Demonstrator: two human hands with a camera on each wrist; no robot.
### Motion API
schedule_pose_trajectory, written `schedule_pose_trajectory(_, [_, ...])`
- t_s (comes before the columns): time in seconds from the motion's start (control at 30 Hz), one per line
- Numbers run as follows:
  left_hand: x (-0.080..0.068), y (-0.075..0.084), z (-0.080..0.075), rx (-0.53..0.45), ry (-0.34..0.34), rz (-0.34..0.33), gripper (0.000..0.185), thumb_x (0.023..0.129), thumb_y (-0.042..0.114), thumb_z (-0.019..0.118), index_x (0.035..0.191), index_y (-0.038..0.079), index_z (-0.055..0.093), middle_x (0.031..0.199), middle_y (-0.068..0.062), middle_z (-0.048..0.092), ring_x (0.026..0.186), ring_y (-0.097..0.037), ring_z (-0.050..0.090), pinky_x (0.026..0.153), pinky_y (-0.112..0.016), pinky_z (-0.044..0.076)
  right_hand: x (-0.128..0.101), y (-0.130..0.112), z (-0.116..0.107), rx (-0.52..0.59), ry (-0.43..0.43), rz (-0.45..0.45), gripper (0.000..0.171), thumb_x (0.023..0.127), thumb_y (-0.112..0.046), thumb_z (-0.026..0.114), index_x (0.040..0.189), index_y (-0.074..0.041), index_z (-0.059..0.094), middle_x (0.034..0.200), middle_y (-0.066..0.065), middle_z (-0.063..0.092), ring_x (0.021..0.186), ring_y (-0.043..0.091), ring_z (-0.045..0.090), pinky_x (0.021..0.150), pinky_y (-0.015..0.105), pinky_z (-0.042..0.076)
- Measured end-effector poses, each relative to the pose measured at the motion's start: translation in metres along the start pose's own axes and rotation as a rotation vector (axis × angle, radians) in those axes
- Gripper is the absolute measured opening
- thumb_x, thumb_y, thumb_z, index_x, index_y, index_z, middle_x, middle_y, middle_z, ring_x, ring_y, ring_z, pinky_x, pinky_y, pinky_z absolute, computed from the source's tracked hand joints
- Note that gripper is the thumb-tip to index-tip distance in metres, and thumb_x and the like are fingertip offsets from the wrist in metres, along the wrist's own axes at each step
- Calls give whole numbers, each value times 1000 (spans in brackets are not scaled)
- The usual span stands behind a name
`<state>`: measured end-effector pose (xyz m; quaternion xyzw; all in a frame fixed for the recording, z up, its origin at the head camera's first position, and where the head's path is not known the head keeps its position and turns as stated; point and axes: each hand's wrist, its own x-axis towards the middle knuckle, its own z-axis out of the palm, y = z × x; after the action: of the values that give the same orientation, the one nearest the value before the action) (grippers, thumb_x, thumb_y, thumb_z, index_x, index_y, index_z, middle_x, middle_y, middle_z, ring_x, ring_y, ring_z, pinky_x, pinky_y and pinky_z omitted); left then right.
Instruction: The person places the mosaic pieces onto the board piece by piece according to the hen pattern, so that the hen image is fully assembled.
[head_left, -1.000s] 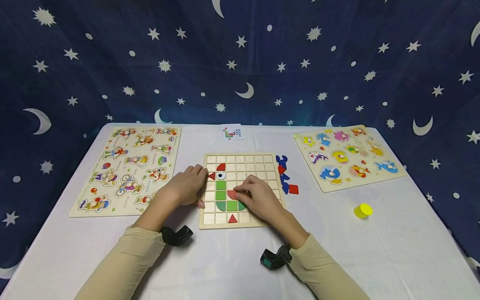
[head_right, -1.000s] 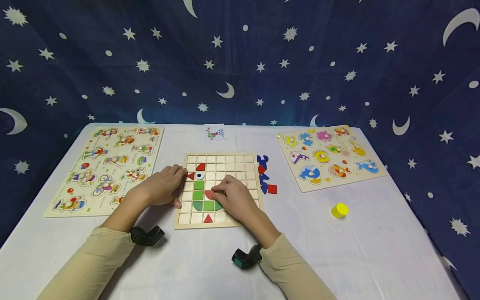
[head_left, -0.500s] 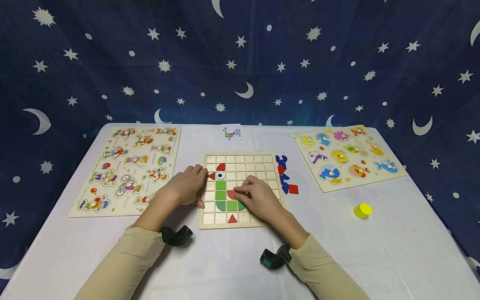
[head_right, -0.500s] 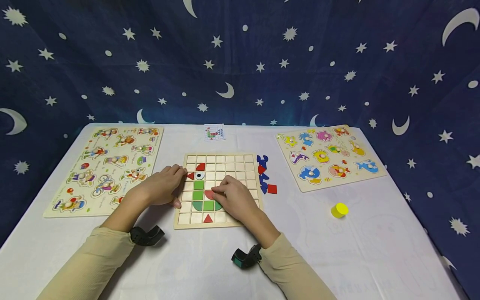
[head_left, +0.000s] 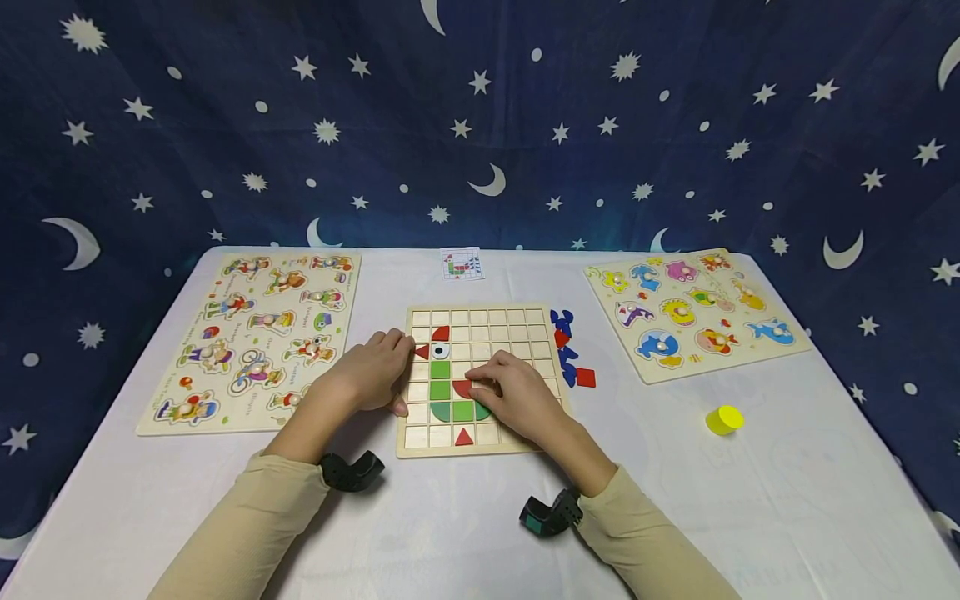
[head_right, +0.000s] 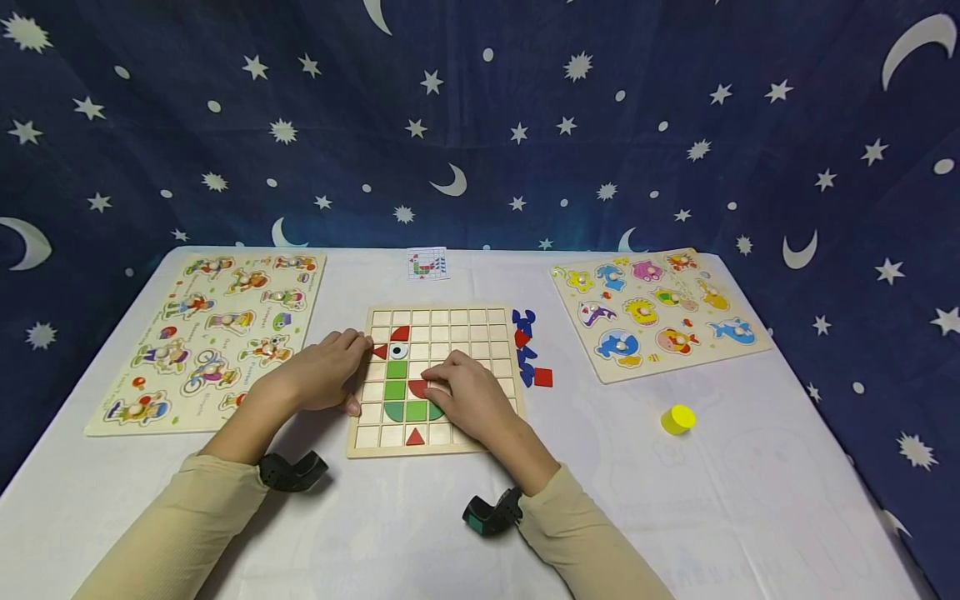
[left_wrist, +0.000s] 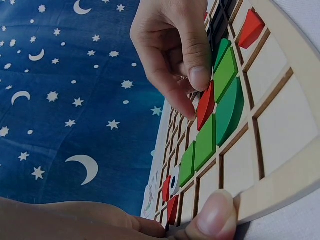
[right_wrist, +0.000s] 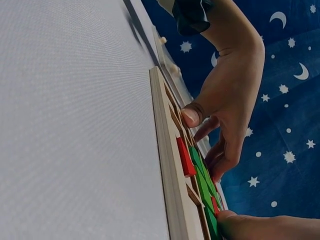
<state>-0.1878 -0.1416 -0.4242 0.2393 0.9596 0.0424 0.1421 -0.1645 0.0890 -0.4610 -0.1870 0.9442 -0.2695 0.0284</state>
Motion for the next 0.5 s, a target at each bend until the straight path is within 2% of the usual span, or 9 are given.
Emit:
schedule_pose_trajectory(0.17, [0, 0, 1, -6, -3, -2, 88, 62, 43, 83, 127, 0, 42, 127, -16, 46, 115, -32, 47, 88, -49, 47, 1, 2, 1, 25, 8, -2, 24, 86, -29, 70, 110, -22, 71, 82, -8, 53, 73, 9, 45, 66, 26, 37])
schedule_pose_trajectory(0.5, [0, 0, 0, -2, -4, 3, 88, 63, 43, 82, 128, -1, 42, 128, -17, 46, 115, -32, 46, 88, -48, 47, 0, 2, 3, 42, 32, -10, 19, 85, -28, 71, 103, -22, 75, 90, -7, 59, 76, 8, 49, 70, 25, 41])
